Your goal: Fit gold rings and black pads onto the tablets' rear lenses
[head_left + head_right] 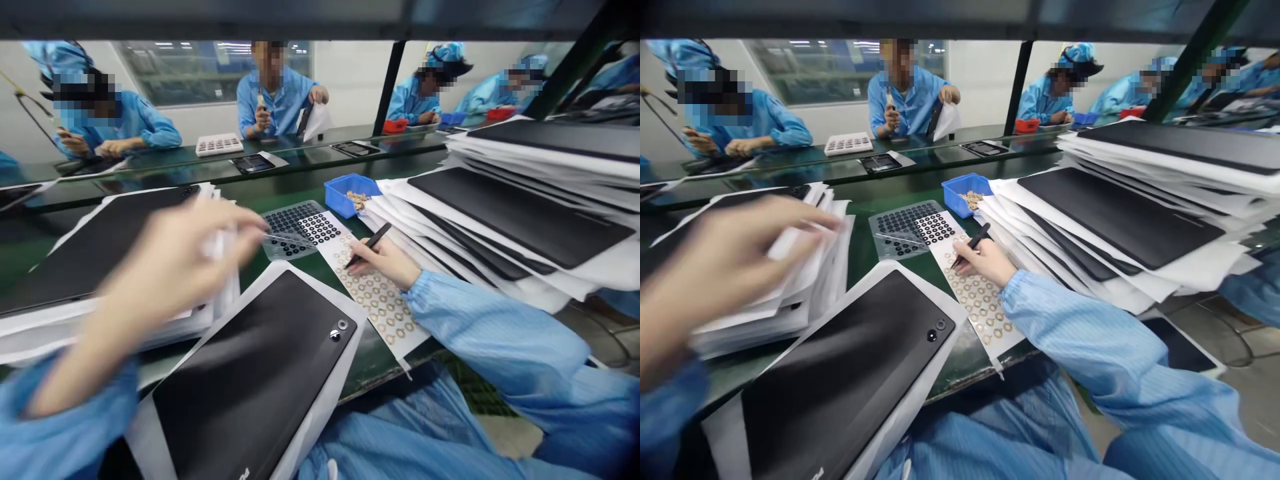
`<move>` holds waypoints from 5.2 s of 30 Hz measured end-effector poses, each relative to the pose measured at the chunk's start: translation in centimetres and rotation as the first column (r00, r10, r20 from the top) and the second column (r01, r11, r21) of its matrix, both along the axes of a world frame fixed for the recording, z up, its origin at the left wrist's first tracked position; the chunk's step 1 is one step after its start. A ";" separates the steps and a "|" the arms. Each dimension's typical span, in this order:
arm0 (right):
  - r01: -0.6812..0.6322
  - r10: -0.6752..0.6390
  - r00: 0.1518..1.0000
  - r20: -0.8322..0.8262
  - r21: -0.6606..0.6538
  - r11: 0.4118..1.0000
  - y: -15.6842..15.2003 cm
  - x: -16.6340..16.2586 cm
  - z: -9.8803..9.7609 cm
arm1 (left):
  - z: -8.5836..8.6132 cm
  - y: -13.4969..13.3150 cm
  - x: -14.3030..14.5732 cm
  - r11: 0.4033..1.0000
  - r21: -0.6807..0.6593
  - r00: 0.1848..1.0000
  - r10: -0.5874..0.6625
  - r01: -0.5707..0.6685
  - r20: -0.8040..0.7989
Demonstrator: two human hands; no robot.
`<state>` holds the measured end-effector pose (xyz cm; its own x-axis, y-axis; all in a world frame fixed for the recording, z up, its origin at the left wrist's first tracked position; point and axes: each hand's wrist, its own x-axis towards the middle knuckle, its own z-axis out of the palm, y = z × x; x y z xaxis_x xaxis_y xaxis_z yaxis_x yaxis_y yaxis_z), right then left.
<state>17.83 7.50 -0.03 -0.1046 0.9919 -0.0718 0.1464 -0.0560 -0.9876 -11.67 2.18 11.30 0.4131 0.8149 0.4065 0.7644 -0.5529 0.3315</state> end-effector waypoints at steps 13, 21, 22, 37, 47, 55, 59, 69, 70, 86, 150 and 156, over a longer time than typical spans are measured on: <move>0.116 -0.156 0.974 0.166 0.229 0.967 0.3 -0.3 -3.1 | -12.2 4.1 8.5 0.895 -0.230 0.848 -0.439 0.383 -0.297; 0.102 -0.086 0.993 -0.082 0.205 0.974 -0.2 -0.2 -2.3 | -12.9 4.5 8.9 0.904 -0.180 0.849 -0.427 0.389 -0.311; 0.078 -0.056 0.992 -0.116 0.192 0.978 -0.8 -0.1 -1.9 | -13.0 4.5 8.8 0.905 -0.168 0.852 -0.425 0.392 -0.305; -0.220 0.203 0.969 -0.144 -0.116 0.969 -5.6 -1.3 -2.6 | -12.9 -2.1 5.6 0.802 -0.166 0.793 -0.594 0.573 -0.133; -0.213 0.201 0.974 -0.107 -0.115 0.970 -5.8 -1.4 -2.0 | -13.0 -2.1 5.6 0.810 -0.180 0.798 -0.583 0.558 -0.150; -0.202 0.193 0.976 -0.097 -0.094 0.975 -5.8 -1.4 -2.1 | -13.0 -2.0 5.7 0.814 -0.175 0.799 -0.578 0.553 -0.163; -0.195 0.186 0.977 -0.103 -0.083 0.977 -5.8 -1.4 -2.3 | -12.9 -2.1 5.7 0.816 -0.179 0.802 -0.575 0.550 -0.159; -0.204 0.203 0.979 -0.037 -0.037 0.978 -5.9 -1.3 -2.4 | -12.9 -2.0 5.7 0.813 -0.178 0.797 -0.581 0.555 -0.166; -0.206 0.205 0.979 -0.021 -0.024 0.978 -5.9 -1.3 -2.4 | -13.0 -2.0 5.7 0.813 -0.174 0.797 -0.581 0.556 -0.167; -0.223 0.220 0.975 0.039 0.243 0.944 -7.1 -0.8 -2.9 | -12.6 -2.5 6.7 0.863 -0.149 0.822 -0.505 0.482 -0.264; -0.723 0.038 0.589 0.807 0.506 0.470 7.5 -7.5 -2.5 | -14.1 8.7 1.9 0.780 -0.348 0.730 0.618 -0.520 0.293; -0.650 -0.049 0.669 0.742 0.616 0.445 7.3 -7.4 -2.7 | -13.5 8.7 2.9 0.812 -0.531 0.620 0.552 -0.245 0.558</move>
